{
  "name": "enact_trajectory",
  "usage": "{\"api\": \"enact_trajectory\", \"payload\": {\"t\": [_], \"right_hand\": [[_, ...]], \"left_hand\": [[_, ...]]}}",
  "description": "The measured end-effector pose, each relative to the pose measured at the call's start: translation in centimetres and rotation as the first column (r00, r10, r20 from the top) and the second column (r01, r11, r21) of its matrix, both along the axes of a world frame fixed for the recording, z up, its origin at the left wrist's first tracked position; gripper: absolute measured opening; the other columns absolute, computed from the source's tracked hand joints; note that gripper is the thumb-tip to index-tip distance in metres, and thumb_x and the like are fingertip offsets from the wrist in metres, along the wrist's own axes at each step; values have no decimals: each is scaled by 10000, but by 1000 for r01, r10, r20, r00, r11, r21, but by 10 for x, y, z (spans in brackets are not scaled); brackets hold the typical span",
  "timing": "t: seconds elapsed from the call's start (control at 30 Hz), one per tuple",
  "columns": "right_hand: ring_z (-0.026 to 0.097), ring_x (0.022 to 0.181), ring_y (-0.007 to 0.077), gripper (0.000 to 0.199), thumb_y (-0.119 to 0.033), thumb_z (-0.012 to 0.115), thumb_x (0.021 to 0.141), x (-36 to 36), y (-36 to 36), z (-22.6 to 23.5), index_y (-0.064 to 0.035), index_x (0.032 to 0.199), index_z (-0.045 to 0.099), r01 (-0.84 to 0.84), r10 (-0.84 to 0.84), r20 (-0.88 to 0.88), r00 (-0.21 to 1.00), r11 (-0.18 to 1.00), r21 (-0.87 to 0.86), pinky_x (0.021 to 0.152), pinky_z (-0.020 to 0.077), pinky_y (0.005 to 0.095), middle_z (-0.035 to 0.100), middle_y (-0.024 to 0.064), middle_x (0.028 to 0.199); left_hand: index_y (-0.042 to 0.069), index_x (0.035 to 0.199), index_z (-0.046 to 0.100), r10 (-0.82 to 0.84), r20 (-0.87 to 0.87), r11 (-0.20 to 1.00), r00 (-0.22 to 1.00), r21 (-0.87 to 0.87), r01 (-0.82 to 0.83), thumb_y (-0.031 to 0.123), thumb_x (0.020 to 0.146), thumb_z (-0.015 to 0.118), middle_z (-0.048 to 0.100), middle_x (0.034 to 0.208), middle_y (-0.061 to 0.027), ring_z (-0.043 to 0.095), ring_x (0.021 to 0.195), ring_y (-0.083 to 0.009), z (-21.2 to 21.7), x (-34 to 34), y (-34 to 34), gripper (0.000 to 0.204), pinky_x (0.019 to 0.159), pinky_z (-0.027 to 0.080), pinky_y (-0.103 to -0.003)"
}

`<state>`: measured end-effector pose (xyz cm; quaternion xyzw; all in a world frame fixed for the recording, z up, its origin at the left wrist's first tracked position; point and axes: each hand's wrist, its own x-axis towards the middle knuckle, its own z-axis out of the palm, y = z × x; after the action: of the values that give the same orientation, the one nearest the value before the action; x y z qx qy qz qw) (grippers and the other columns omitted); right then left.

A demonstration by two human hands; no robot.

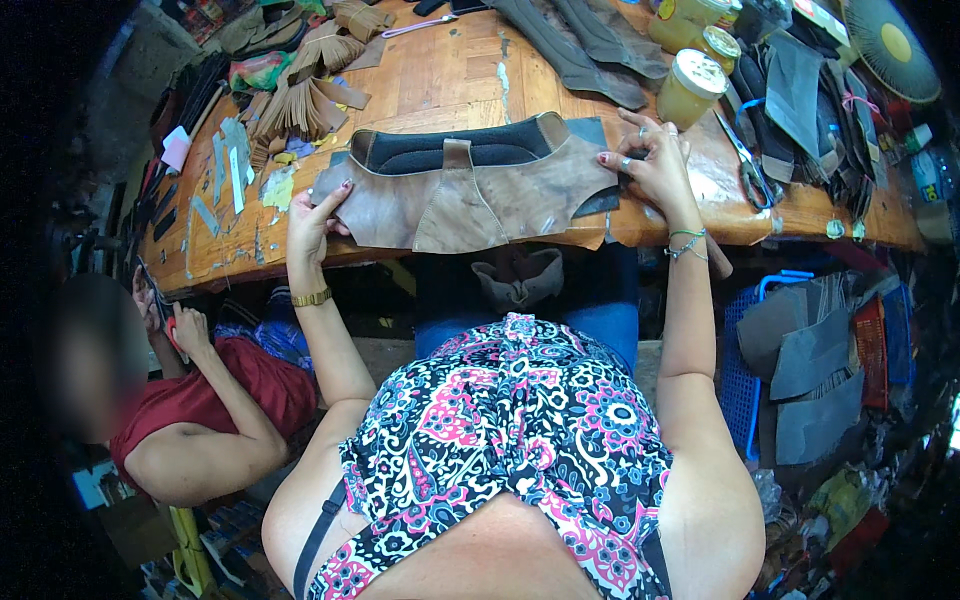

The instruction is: The person is assembling leather shoe components by aligning them and hammering them together.

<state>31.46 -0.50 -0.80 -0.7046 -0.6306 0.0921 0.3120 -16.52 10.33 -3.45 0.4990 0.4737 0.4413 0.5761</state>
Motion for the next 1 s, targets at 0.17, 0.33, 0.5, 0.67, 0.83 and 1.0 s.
{"api": "enact_trajectory", "payload": {"t": [0.17,0.33,0.5,0.67,0.83,1.0], "right_hand": [[520,1172,293,355,-421,871,725,-1,6,1,-86,724,753,41,-41,29,999,999,-4,1049,254,523,656,27,1399],[514,1058,212,337,-393,853,768,-1,13,13,-75,724,749,84,-82,21,996,993,-89,1056,226,457,673,15,1378],[511,1079,232,348,-384,851,755,6,25,8,-60,696,737,69,-60,94,994,994,-90,989,252,432,691,42,1348],[548,1118,269,383,-419,859,732,11,29,-4,-61,682,734,9,-11,80,997,1000,30,945,271,436,744,92,1147],[520,1071,242,351,-382,859,755,7,28,4,-47,723,760,53,-41,105,994,991,-120,952,288,397,698,78,1325],[542,995,225,327,-346,880,751,5,25,9,-37,751,774,105,-96,63,993,982,-154,926,318,407,758,130,1103]], "left_hand": [[-13,906,716,-23,-8,1000,1000,-3,23,147,873,818,711,752,-66,617,493,-110,-1,-1,5,192,413,499,-222],[-20,912,710,-20,-15,1000,1000,1,20,156,864,828,709,752,-72,614,485,-113,0,4,6,217,408,498,-225],[-27,908,704,-21,-14,1000,1000,-5,21,162,858,835,708,749,-80,615,481,-117,-2,2,8,235,402,501,-232],[-34,903,701,-12,-28,1000,1000,-14,12,164,854,840,705,741,-82,614,473,-122,-4,3,11,247,405,507,-235],[-38,905,701,-20,-40,1000,999,-18,20,159,854,837,705,735,-81,613,470,-121,-3,4,11,245,403,505,-233],[-41,905,703,-10,-43,1000,999,-21,9,159,854,837,703,725,-79,612,466,-121,-5,7,10,246,401,499,-228]]}}
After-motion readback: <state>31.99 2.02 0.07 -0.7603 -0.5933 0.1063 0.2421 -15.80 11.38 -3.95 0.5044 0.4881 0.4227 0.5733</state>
